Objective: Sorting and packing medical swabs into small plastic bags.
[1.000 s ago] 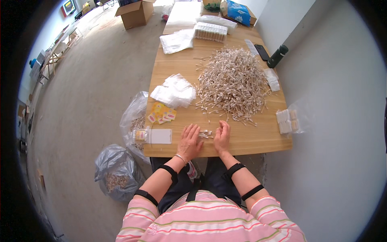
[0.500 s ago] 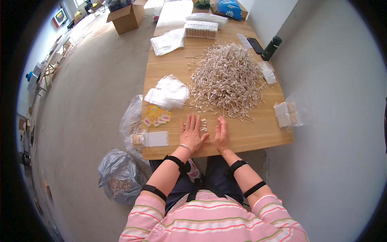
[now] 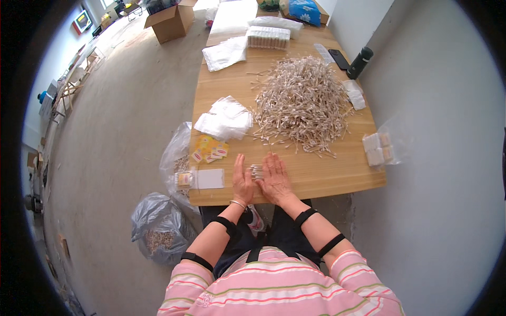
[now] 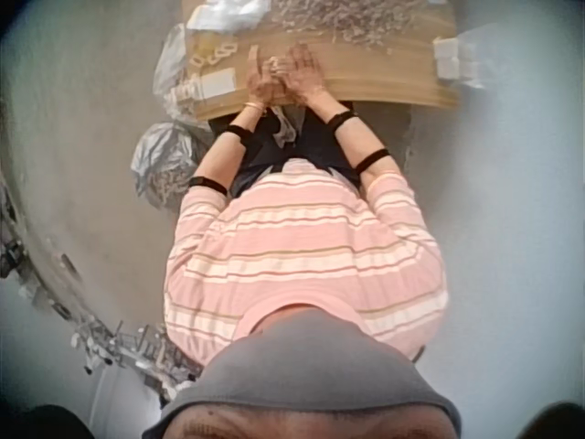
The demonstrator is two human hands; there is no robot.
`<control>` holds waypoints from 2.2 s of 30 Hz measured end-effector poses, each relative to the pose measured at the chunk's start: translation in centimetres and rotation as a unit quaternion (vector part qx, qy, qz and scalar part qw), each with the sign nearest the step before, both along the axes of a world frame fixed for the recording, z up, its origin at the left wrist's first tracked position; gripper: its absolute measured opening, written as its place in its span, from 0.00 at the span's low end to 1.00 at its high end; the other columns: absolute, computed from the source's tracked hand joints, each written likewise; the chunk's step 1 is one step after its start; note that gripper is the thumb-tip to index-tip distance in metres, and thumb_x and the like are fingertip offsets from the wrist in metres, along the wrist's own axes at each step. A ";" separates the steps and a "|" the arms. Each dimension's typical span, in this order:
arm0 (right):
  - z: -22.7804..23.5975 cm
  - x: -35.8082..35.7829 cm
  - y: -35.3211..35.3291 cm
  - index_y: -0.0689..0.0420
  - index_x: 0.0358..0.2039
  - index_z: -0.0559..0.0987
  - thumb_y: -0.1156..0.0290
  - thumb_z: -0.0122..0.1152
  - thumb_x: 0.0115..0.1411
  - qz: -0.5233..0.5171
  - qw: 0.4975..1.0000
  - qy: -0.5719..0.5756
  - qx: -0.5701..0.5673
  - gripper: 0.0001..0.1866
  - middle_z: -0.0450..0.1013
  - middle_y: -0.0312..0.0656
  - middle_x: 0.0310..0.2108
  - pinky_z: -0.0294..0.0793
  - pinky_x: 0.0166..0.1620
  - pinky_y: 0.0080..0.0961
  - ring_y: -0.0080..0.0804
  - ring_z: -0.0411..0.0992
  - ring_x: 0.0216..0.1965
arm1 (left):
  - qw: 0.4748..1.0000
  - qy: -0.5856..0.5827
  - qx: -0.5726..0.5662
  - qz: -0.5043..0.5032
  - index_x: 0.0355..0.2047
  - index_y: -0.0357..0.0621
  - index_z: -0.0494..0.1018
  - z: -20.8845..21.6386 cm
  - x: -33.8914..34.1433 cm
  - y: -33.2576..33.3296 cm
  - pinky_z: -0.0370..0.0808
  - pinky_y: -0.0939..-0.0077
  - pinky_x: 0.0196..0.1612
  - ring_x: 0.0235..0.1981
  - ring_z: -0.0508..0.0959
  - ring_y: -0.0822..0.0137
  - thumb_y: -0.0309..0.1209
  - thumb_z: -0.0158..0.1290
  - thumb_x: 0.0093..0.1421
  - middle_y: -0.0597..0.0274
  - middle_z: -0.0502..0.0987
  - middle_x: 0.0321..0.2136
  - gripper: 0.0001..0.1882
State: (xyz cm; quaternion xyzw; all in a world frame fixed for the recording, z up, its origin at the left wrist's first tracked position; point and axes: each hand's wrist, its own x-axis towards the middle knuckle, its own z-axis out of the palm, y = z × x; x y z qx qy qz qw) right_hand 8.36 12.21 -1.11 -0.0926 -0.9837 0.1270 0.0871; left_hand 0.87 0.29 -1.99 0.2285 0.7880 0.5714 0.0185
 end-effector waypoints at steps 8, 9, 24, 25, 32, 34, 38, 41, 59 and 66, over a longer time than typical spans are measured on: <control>0.1 -1.8 -1.1 0.64 0.64 0.50 0.41 0.49 0.55 0.061 0.995 -0.055 0.062 0.47 0.43 0.51 0.66 0.33 0.68 0.42 0.46 0.35 0.69 | 0.992 -0.071 0.099 0.021 0.57 0.31 0.61 0.3 -0.7 -0.1 0.55 0.70 0.62 0.61 0.61 0.57 0.29 0.37 0.64 0.46 0.63 0.58 0.22; 0.2 -1.6 -1.2 0.64 0.63 0.51 0.45 0.49 0.57 0.052 0.997 -0.046 0.020 0.44 0.44 0.52 0.66 0.35 0.67 0.42 0.46 0.37 0.68 | 0.991 -0.078 0.107 0.023 0.57 0.31 0.60 0.1 -1.1 -0.2 0.55 0.70 0.62 0.61 0.61 0.57 0.30 0.37 0.65 0.46 0.63 0.58 0.22; -0.4 -3.2 -2.0 0.66 0.58 0.60 0.68 0.41 0.63 -0.087 0.866 0.247 -0.426 0.24 0.57 0.53 0.60 0.49 0.64 0.33 0.45 0.53 0.63 | 0.968 -0.166 0.189 0.002 0.59 0.31 0.59 -0.1 -0.3 0.7 0.56 0.73 0.61 0.60 0.62 0.63 0.38 0.35 0.69 0.49 0.63 0.59 0.25; -0.3 -3.3 -2.3 0.66 0.57 0.60 0.68 0.41 0.63 -0.079 0.870 0.249 -0.418 0.24 0.57 0.53 0.60 0.49 0.64 0.33 0.45 0.53 0.63 | 0.970 -0.158 0.182 -0.003 0.59 0.31 0.59 -0.2 -0.4 0.5 0.55 0.73 0.61 0.60 0.61 0.63 0.38 0.34 0.69 0.49 0.62 0.59 0.25; 0.4 -3.5 -1.7 0.65 0.56 0.62 0.70 0.42 0.62 -0.073 0.876 0.212 -0.427 0.23 0.59 0.52 0.58 0.52 0.63 0.33 0.44 0.56 0.61 | 0.951 -0.217 0.220 0.005 0.59 0.33 0.58 -0.3 -1.6 -0.1 0.55 0.72 0.62 0.61 0.60 0.62 0.43 0.33 0.69 0.51 0.61 0.59 0.27; 0.0 -3.7 -1.5 0.64 0.56 0.63 0.71 0.43 0.61 -0.015 0.881 0.170 -0.441 0.22 0.61 0.52 0.56 0.54 0.61 0.32 0.44 0.58 0.59 | 0.948 -0.219 0.233 0.001 0.59 0.33 0.59 -0.2 -2.0 0.0 0.55 0.72 0.62 0.61 0.60 0.62 0.43 0.33 0.69 0.51 0.62 0.59 0.28; -0.4 -3.9 -1.5 0.63 0.54 0.65 0.73 0.45 0.60 -0.002 0.893 0.210 -0.397 0.21 0.63 0.52 0.55 0.55 0.61 0.34 0.45 0.59 0.58 | 0.951 -0.214 0.221 -0.018 0.58 0.31 0.59 0.6 -1.7 -0.1 0.55 0.72 0.62 0.60 0.62 0.59 0.39 0.33 0.69 0.47 0.62 0.59 0.25; -0.1 -4.6 0.1 0.61 0.51 0.66 0.74 0.50 0.57 -0.071 0.937 0.256 -0.228 0.20 0.64 0.51 0.51 0.58 0.57 0.40 0.48 0.60 0.54 | 0.982 -0.134 0.131 -0.031 0.56 0.34 0.63 1.0 -2.1 -1.4 0.56 0.69 0.62 0.61 0.61 0.57 0.35 0.40 0.67 0.49 0.64 0.58 0.22; 1.0 -5.2 2.1 0.52 0.28 0.80 0.74 0.58 0.51 -0.036 0.988 0.058 -0.135 0.05 0.71 0.40 0.31 0.68 0.43 0.33 0.41 0.68 0.39 | 0.999 0.033 0.007 -0.010 0.55 0.36 0.63 -0.1 -2.4 -2.1 0.61 0.70 0.59 0.54 0.67 0.58 0.25 0.50 0.58 0.50 0.67 0.53 0.24; 0.2 -3.2 -0.2 0.59 0.42 0.74 0.75 0.48 0.57 -0.088 0.937 0.191 -0.278 0.12 0.68 0.48 0.46 0.61 0.55 0.34 0.45 0.64 0.50 | 0.971 -0.179 0.160 0.011 0.57 0.36 0.63 0.5 -1.7 -1.0 0.61 0.73 0.58 0.55 0.67 0.63 0.32 0.39 0.66 0.51 0.69 0.53 0.21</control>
